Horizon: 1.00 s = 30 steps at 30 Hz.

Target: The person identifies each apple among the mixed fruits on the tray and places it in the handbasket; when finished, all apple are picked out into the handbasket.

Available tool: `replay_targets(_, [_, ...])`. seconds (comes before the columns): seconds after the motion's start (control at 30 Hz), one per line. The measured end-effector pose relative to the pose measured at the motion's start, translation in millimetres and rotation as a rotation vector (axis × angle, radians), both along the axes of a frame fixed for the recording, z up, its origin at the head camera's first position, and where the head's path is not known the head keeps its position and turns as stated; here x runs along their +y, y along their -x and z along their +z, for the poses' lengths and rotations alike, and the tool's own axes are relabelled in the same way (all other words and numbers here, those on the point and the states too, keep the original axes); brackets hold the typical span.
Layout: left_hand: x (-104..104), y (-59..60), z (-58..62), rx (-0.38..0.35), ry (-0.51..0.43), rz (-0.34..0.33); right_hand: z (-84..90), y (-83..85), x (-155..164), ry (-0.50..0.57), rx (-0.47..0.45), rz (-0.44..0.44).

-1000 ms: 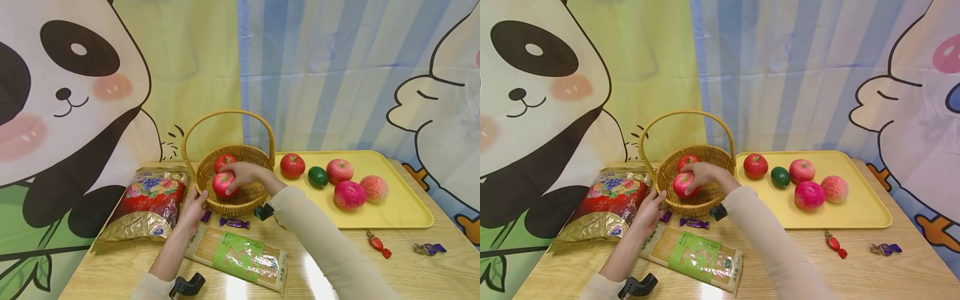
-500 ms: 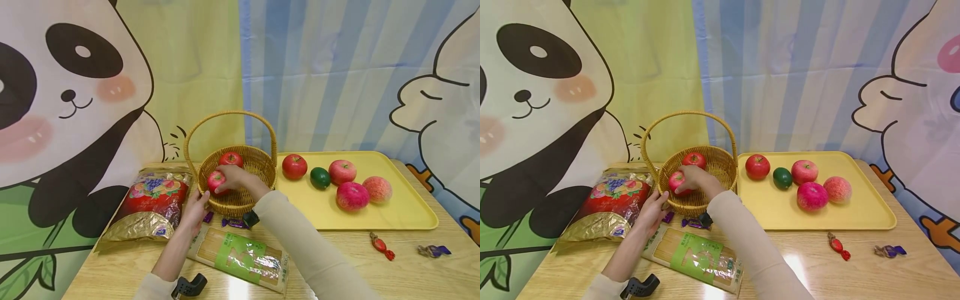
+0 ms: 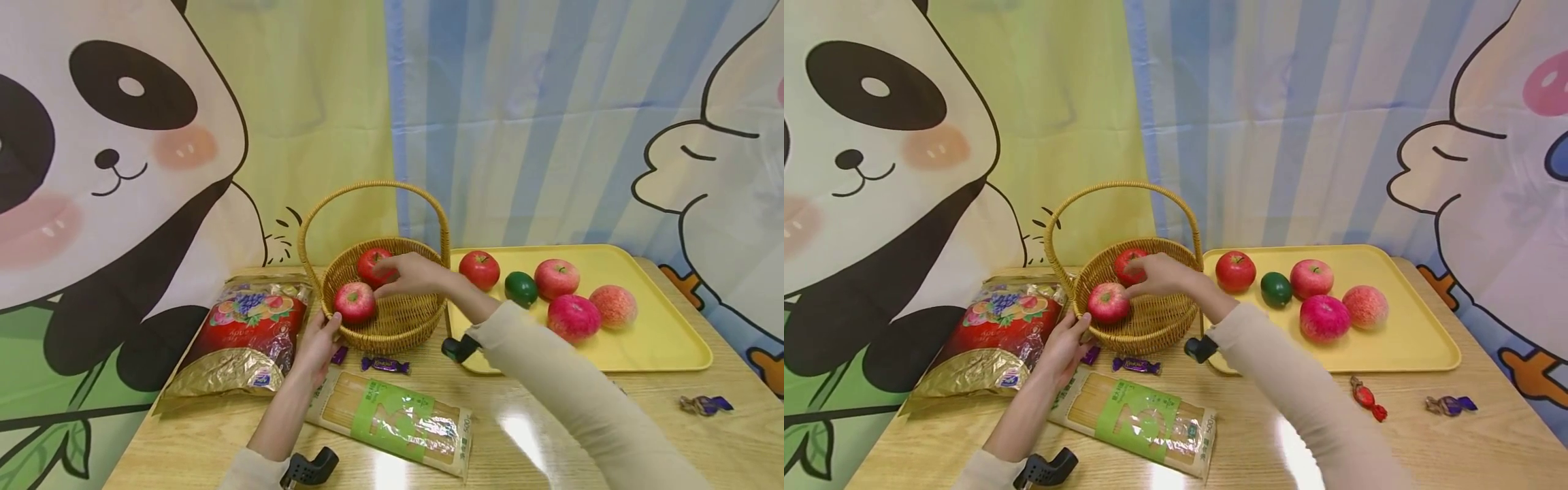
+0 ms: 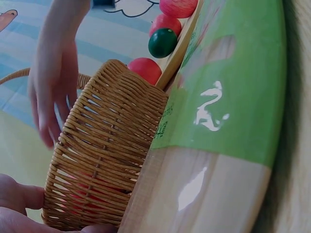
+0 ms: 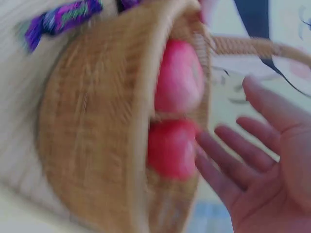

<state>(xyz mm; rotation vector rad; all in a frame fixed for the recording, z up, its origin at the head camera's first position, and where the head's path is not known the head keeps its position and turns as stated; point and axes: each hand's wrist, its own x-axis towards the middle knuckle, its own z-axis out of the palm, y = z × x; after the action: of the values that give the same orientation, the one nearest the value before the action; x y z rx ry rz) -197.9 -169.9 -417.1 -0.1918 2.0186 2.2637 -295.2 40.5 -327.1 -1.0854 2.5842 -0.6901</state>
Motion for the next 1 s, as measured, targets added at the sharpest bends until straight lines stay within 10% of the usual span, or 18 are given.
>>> replay_targets(0.17, [-2.5,-0.4,2.8,0.005,0.000,0.005,13.5,5.4,64.1,0.078,-0.153,0.061])
replay_targets(0.43, [-5.6,-2.0,2.5,0.014,0.004,0.002,7.5,28.1,139.6,0.186,-0.151,-0.144])
replay_targets(0.67, [-3.1,1.5,-4.7,0.008,-0.013,0.013,-27.0,49.7,162.7,0.139,-0.009,-0.323])
replay_targets(1.0, [1.2,0.7,-3.6,0.015,-0.003,0.013,-55.6,51.5,165.3,0.048,-0.097,-0.409])
